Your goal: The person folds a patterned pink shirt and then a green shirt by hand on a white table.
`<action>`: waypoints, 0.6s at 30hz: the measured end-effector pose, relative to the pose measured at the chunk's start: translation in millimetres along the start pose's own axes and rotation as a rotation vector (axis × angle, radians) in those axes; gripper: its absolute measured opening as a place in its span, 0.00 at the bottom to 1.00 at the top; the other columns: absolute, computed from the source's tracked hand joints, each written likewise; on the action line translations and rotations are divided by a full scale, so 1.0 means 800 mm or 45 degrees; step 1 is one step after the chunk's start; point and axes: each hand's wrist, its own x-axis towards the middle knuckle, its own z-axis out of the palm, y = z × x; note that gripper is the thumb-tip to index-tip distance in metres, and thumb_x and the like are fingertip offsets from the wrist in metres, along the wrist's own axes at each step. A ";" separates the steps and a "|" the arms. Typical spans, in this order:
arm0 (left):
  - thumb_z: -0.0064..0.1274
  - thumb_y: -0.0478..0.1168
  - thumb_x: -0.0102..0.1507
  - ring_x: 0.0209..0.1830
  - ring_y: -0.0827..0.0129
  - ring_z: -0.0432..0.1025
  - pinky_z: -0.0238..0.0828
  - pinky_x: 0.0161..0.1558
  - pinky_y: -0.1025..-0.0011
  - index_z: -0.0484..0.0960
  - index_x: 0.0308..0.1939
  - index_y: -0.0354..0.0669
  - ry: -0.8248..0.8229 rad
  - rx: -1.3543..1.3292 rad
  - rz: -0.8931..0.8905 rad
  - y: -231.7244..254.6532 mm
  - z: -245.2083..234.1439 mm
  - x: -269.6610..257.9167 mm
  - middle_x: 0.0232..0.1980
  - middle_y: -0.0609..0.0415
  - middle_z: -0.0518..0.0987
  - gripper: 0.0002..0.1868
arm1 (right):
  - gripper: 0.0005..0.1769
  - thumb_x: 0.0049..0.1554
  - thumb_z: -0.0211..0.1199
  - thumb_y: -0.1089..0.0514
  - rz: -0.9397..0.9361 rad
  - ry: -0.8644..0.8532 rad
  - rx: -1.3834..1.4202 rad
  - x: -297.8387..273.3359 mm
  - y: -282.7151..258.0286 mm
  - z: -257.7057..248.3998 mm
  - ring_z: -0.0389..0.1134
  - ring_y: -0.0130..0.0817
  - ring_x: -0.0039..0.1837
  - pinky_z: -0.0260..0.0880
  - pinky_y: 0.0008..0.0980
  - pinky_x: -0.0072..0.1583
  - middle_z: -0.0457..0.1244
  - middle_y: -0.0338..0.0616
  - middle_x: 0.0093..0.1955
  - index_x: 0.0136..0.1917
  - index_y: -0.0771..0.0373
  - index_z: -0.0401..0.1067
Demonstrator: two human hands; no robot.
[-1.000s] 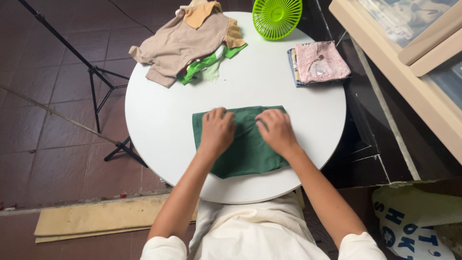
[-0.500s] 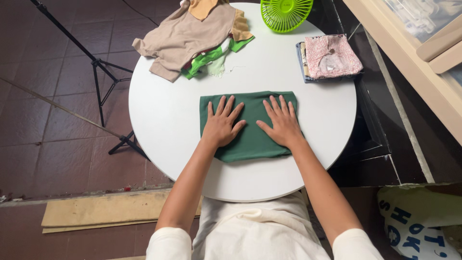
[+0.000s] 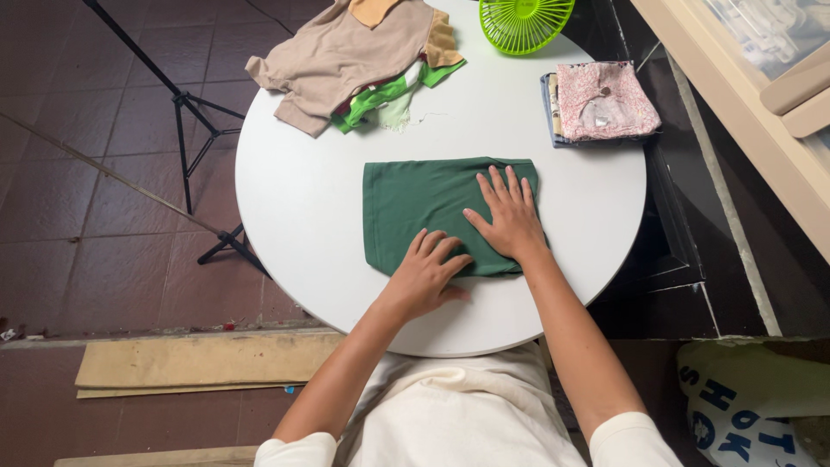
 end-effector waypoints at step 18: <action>0.54 0.33 0.52 0.56 0.58 0.70 0.63 0.60 0.58 0.85 0.41 0.45 0.012 0.210 -0.510 -0.036 -0.060 -0.054 0.51 0.53 0.81 0.14 | 0.49 0.61 0.48 0.26 -0.024 -0.046 -0.027 -0.001 -0.001 -0.002 0.32 0.53 0.85 0.29 0.56 0.79 0.40 0.52 0.85 0.83 0.57 0.48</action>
